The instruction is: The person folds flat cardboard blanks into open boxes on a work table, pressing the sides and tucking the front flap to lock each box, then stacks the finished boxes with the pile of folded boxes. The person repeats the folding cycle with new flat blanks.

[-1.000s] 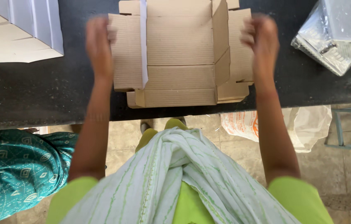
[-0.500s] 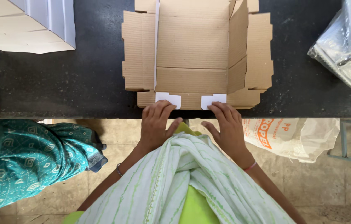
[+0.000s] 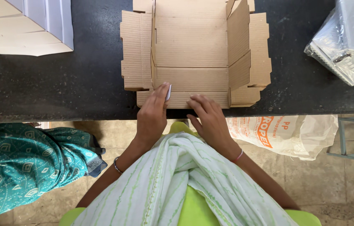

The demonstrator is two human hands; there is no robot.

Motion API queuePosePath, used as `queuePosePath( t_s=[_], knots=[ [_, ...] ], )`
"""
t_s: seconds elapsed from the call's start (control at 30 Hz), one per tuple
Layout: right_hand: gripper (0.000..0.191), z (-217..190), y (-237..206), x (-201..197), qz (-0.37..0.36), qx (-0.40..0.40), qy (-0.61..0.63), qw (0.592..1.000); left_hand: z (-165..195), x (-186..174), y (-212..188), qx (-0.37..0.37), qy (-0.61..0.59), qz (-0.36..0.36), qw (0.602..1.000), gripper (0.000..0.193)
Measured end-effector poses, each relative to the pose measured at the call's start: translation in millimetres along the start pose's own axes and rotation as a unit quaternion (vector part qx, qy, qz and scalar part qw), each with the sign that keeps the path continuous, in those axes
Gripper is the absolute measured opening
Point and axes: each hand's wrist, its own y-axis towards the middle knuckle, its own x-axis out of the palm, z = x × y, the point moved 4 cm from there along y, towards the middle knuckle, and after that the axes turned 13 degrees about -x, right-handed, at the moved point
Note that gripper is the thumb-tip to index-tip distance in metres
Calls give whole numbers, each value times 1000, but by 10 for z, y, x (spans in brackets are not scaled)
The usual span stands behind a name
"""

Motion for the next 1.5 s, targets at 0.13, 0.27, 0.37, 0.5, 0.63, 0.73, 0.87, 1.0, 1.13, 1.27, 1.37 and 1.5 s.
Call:
queuePosePath(
  t_s=[0.13,0.27,0.37,0.5,0.63,0.73,0.87,1.0,1.13,1.27,1.37,1.5],
  knots=[
    [42,69,132,9,3,-10,-57,998,130,-143,64,-58,-17,-33,998,42],
    [29,185,198,-37,12,-5,-53,999,321,-421,83,44,-40,37,998,34],
    [23,410,269,-78,-10,39,-13,999,215,-620,188,81,-101,114,985,17],
    [10,498,392,-38,-11,12,-41,999,-473,-586,895,-106,-459,95,877,26],
    [8,460,430,-18,5,3,-44,999,-964,-452,1673,-123,-442,55,887,41],
    [8,430,420,-4,3,7,-50,999,-1068,-122,2228,-135,-386,10,912,61],
    [6,423,400,26,10,15,-63,998,-1122,308,2668,-283,-342,-99,890,78],
    [7,421,396,46,33,2,-66,997,-909,408,2855,-170,-382,-101,903,86],
    [12,458,408,67,24,27,-79,996,-919,466,2709,-193,-443,-81,872,78],
    [10,484,420,85,10,31,-75,997,-949,419,2577,-133,-395,2,909,80],
    [12,479,431,89,10,16,-64,998,-1052,528,2515,-202,-448,-53,869,71],
    [10,464,469,87,-30,35,-73,996,-1153,587,2494,-237,-476,-40,846,55]
  ],
)
